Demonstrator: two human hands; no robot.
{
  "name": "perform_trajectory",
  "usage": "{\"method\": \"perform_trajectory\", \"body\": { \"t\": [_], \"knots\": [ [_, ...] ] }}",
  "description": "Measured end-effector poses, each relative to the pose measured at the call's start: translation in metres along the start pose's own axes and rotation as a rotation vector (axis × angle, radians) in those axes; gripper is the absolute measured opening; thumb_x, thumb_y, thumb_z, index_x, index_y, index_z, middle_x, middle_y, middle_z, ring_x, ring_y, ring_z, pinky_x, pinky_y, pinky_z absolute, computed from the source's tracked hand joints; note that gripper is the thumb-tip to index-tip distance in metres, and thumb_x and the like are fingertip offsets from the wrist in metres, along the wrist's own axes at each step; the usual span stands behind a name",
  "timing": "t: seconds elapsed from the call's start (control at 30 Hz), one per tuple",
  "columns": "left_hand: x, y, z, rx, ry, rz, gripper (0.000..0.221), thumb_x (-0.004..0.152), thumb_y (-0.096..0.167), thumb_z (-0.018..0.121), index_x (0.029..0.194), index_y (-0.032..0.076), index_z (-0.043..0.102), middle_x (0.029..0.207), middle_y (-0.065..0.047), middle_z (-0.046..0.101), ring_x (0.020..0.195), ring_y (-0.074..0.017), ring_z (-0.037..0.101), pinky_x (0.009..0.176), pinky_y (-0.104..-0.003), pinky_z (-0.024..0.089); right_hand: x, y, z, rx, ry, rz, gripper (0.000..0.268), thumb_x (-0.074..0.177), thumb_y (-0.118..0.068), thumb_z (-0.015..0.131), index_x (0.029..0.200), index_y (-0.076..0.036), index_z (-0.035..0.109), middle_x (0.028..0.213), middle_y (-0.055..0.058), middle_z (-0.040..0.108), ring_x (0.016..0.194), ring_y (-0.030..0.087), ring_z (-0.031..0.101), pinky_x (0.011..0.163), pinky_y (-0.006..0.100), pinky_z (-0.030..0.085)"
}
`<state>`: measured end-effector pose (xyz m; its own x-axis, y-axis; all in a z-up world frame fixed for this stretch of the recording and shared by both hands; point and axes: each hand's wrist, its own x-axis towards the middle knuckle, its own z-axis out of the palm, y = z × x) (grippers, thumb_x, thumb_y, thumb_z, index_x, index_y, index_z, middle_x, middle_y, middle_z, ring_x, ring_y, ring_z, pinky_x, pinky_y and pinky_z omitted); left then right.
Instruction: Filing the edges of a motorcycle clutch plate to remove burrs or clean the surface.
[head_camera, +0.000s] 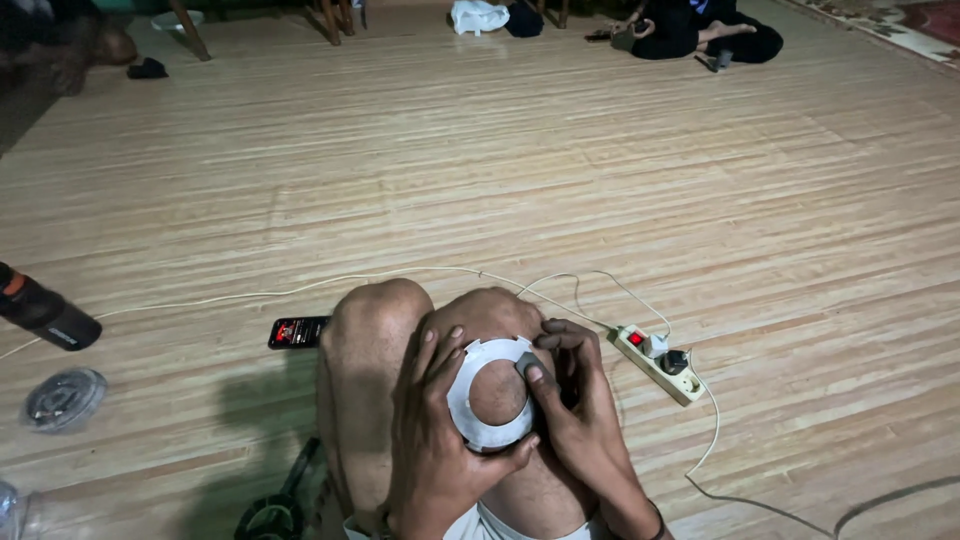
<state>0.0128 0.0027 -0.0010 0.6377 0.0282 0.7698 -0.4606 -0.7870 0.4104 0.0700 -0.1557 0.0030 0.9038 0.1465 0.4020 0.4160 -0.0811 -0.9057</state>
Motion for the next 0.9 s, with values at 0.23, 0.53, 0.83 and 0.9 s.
{"method": "perform_trajectory", "body": {
  "t": [0.23,0.53,0.83,0.9],
  "knots": [
    [-0.001,-0.001,0.003,0.012,0.016,-0.025,0.111,0.058,0.04,0.101,0.14,0.002,0.037,0.15,-0.02,0.05,0.151,-0.0437,0.039,0.123,-0.057,0.034,-0.016,0.011,-0.015,0.004,-0.13,0.025,0.044,0.086,-0.003,0.069,0.127,-0.003,0.052,0.151,0.019,0.045,0.148,0.033,0.04,0.119,0.044,0.031],
    [0.003,-0.002,0.004,0.003,0.004,-0.052,0.11,0.056,0.035,0.101,0.139,0.0,0.037,0.151,-0.023,0.047,0.151,-0.0432,0.038,0.124,-0.056,0.034,0.017,-0.001,-0.002,-0.001,-0.105,0.012,0.044,0.089,-0.006,0.07,0.129,-0.003,0.053,0.152,0.018,0.042,0.147,0.034,0.042,0.12,0.046,0.037],
    [0.0,-0.002,0.005,0.008,0.026,-0.041,0.11,0.059,0.039,0.099,0.141,0.003,0.035,0.152,-0.02,0.049,0.152,-0.042,0.038,0.124,-0.057,0.034,-0.012,0.005,-0.009,0.066,-0.114,0.011,0.044,0.087,0.002,0.066,0.129,0.0,0.051,0.15,0.02,0.043,0.151,0.034,0.035,0.123,0.044,0.027],
    [0.006,0.001,0.003,0.008,0.024,-0.051,0.11,0.06,0.039,0.099,0.141,0.001,0.035,0.152,-0.022,0.048,0.151,-0.0436,0.039,0.122,-0.057,0.035,-0.007,0.004,-0.009,0.079,-0.112,0.004,0.042,0.088,0.0,0.067,0.127,-0.001,0.051,0.149,0.019,0.043,0.151,0.033,0.034,0.123,0.044,0.026]
  ]
}}
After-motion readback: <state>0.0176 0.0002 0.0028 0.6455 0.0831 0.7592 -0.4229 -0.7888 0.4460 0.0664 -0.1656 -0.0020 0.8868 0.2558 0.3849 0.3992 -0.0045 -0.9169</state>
